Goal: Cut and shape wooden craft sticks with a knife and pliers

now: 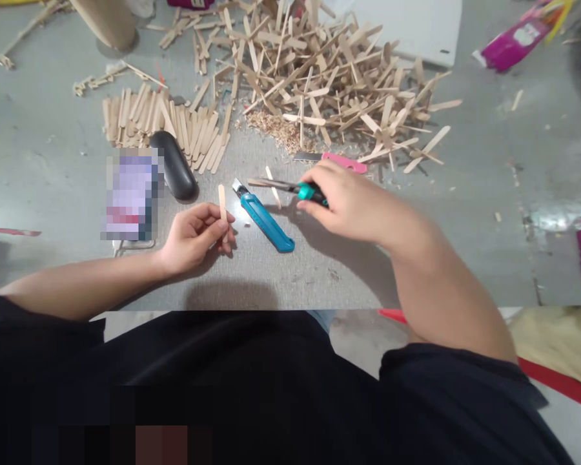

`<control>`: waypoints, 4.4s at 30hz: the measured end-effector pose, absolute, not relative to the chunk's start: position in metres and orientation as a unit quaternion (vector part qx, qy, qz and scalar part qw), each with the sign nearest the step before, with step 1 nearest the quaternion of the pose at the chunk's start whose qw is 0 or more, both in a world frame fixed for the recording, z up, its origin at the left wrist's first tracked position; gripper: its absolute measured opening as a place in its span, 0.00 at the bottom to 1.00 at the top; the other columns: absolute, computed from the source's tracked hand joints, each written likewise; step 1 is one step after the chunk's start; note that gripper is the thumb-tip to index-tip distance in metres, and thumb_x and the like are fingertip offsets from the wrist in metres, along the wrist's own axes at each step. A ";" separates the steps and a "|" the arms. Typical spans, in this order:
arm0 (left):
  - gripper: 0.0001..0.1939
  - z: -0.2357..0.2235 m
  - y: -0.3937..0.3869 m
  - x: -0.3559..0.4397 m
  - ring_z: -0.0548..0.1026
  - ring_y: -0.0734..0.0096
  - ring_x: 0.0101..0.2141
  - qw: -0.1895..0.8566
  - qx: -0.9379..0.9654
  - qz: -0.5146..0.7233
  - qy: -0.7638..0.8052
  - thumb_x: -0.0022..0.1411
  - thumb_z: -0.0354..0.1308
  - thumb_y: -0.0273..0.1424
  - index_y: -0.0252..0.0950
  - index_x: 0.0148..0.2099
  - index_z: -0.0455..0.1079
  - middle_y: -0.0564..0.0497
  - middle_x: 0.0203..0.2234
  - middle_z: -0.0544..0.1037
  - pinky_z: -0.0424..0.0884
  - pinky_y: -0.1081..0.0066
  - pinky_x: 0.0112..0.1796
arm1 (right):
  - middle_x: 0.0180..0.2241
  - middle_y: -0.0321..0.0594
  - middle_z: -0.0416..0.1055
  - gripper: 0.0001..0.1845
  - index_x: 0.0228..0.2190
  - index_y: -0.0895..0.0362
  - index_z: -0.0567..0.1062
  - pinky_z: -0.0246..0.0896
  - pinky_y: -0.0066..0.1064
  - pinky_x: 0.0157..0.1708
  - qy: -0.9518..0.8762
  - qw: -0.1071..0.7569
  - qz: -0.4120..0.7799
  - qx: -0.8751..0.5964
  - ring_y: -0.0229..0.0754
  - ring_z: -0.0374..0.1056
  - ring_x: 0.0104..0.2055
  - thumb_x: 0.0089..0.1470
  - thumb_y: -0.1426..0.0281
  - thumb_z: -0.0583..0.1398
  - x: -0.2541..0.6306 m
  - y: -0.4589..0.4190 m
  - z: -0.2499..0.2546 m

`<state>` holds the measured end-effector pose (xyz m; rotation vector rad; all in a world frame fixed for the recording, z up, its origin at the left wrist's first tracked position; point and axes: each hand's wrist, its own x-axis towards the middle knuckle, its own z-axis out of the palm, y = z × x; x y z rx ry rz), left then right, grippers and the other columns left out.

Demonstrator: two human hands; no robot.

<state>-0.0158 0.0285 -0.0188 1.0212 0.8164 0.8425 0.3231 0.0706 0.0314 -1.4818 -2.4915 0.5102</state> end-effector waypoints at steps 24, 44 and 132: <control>0.18 -0.007 0.028 -0.026 0.80 0.78 0.25 0.600 0.598 0.404 0.346 0.83 0.65 0.47 0.37 0.46 0.78 0.52 0.28 0.81 0.79 0.76 0.27 | 0.46 0.42 0.88 0.11 0.53 0.46 0.80 0.78 0.48 0.41 -0.834 0.149 0.260 -0.464 0.56 0.85 0.43 0.74 0.59 0.63 0.269 0.019 0.024; 0.11 -0.011 0.032 -0.026 0.77 0.80 0.23 0.519 0.668 0.438 0.304 0.83 0.64 0.36 0.36 0.45 0.78 0.54 0.26 0.80 0.73 0.78 0.25 | 0.41 0.37 0.84 0.10 0.54 0.46 0.79 0.70 0.40 0.37 -0.836 0.212 0.275 -0.425 0.47 0.80 0.37 0.73 0.65 0.66 0.272 0.016 0.013; 0.13 -0.006 0.023 -0.019 0.81 0.76 0.24 0.620 0.557 0.381 0.400 0.75 0.71 0.37 0.37 0.40 0.74 0.53 0.25 0.80 0.79 0.79 0.24 | 0.38 0.48 0.80 0.18 0.51 0.48 0.80 0.71 0.50 0.35 -0.861 0.149 0.098 -0.476 0.60 0.79 0.39 0.63 0.77 0.63 0.272 0.011 0.012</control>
